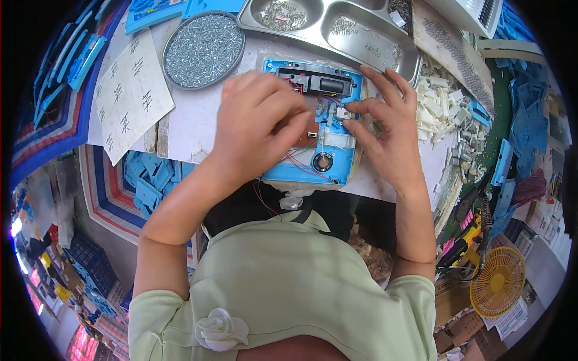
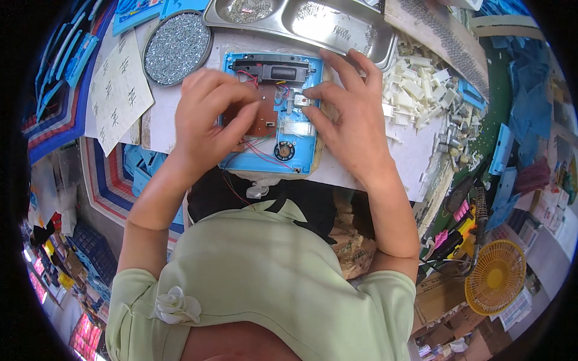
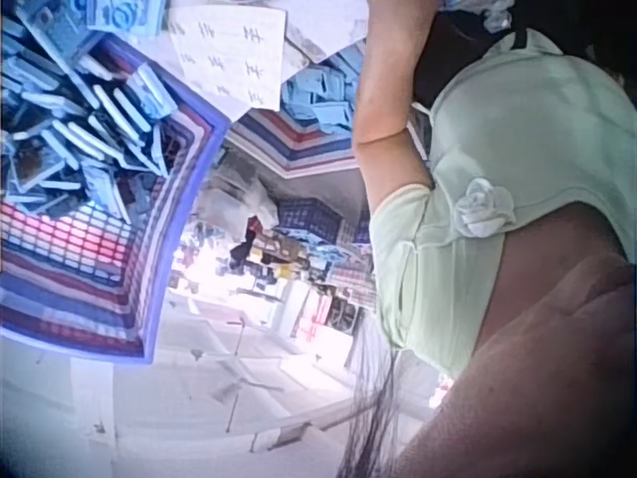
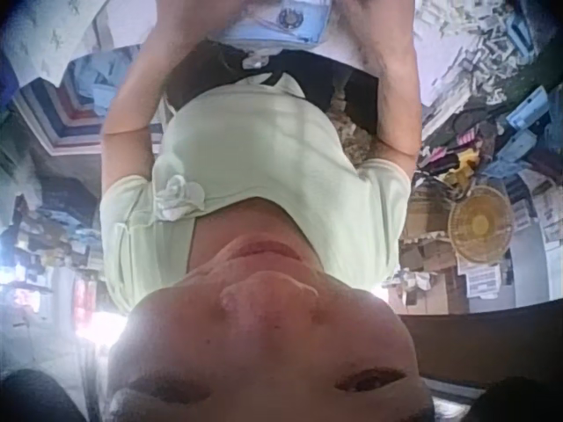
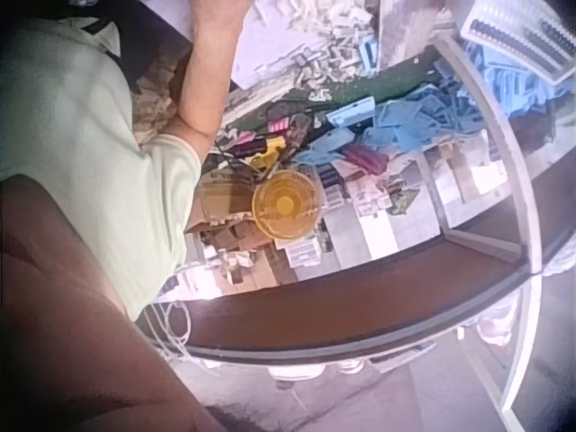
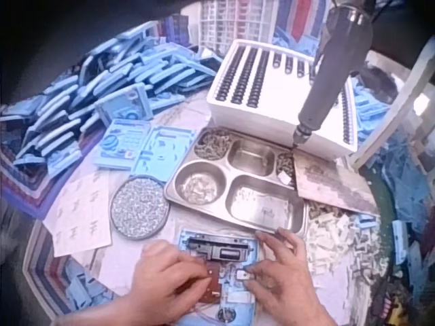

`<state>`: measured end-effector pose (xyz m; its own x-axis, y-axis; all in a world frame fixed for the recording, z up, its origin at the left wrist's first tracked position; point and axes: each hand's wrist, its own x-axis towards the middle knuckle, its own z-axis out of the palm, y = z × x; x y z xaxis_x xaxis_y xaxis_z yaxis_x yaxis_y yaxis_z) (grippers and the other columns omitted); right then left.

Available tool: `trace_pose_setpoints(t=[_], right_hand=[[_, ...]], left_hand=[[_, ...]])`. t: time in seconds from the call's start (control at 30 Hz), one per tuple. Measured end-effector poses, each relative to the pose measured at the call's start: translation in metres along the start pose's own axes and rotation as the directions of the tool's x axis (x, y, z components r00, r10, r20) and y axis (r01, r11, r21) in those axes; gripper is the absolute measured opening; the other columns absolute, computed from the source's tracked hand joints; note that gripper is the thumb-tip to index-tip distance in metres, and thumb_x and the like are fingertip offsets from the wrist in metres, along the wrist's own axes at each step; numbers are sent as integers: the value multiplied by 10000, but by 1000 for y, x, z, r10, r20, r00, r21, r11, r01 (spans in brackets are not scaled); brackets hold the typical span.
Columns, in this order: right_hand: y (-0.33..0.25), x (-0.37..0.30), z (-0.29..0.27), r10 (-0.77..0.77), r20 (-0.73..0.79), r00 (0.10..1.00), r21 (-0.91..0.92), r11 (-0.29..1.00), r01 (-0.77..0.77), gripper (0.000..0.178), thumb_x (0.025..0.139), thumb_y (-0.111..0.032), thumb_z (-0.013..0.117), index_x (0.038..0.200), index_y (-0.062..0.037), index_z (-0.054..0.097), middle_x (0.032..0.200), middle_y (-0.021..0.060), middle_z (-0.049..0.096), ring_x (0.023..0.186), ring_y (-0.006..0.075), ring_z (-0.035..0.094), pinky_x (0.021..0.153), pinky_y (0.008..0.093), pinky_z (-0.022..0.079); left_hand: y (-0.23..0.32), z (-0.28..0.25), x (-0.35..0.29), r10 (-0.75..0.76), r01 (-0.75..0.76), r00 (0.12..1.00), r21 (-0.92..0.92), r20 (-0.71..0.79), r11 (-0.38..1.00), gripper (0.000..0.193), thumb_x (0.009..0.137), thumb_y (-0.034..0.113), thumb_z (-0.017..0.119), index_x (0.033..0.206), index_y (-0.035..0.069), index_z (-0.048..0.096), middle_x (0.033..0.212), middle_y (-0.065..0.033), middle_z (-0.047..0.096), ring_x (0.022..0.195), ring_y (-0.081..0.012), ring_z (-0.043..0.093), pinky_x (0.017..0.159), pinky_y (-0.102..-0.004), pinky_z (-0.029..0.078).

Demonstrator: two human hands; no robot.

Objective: The recorder is assembling and soldering internal components of a blue electronic device shell.

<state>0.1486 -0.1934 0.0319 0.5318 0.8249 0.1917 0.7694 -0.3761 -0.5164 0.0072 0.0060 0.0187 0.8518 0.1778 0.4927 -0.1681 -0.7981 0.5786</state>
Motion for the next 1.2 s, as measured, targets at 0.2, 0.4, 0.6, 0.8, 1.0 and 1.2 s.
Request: trace_pose_setpoints(t=[0.2, 0.4, 0.6, 0.8, 1.0, 1.2], right_hand=[[-1, -10, -9, -7, -181, 983, 22, 1000, 12, 261, 730, -109, 813, 982, -105, 745, 1320, 101, 638, 1313, 380, 453, 1090, 476, 380], [-17, 19, 11, -156, -207, 966, 33, 986, 166, 267, 709, -88, 813, 961, -134, 738, 1013, 41, 671, 994, 291, 556, 872, 431, 441], [-13, 5, 27, -257, -302, 918, -48, 966, 255, 217, 690, -101, 833, 857, -119, 697, 820, 11, 656, 814, 240, 574, 755, 385, 405], [-17, 4, 31, -189, -363, 912, 77, 970, 232, 211, 690, -117, 865, 812, -100, 693, 767, 22, 652, 762, 226, 569, 724, 364, 382], [-15, 8, 29, -198, -348, 916, 110, 962, 250, 217, 677, -119, 874, 802, -100, 698, 763, 21, 654, 754, 225, 566, 725, 364, 393], [-8, 7, 23, -204, -287, 936, 62, 971, 231, 244, 666, -105, 864, 852, -105, 707, 778, 26, 650, 796, 250, 570, 750, 386, 420]], left_hand=[[5, 13, 22, 91, -90, 996, 99, -2, 991, 181, 723, 136, 802, 827, 116, 655, 821, -9, 589, 799, -227, 563, 799, -375, 369], [-1, 2, 7, -24, 24, 1000, 66, -10, 998, 186, 732, 106, 791, 865, 109, 660, 859, -26, 617, 835, -238, 591, 821, -382, 389], [-1, 5, -6, -10, 12, 1000, 36, -29, 999, 214, 729, 93, 790, 912, 111, 679, 875, -30, 627, 838, -235, 598, 812, -381, 397], [-2, 14, 10, 93, -93, 996, 120, 7, 988, 200, 748, 139, 791, 929, 136, 705, 873, 0, 619, 844, -203, 587, 841, -389, 366], [-11, 11, 9, 150, -160, 986, 155, 76, 975, 182, 737, 146, 800, 899, 150, 717, 855, 16, 611, 845, -187, 581, 872, -402, 347], [-17, 3, 4, 166, -170, 985, 161, 38, 972, 197, 729, 139, 807, 904, 152, 718, 864, 18, 622, 839, -183, 588, 869, -388, 349]])
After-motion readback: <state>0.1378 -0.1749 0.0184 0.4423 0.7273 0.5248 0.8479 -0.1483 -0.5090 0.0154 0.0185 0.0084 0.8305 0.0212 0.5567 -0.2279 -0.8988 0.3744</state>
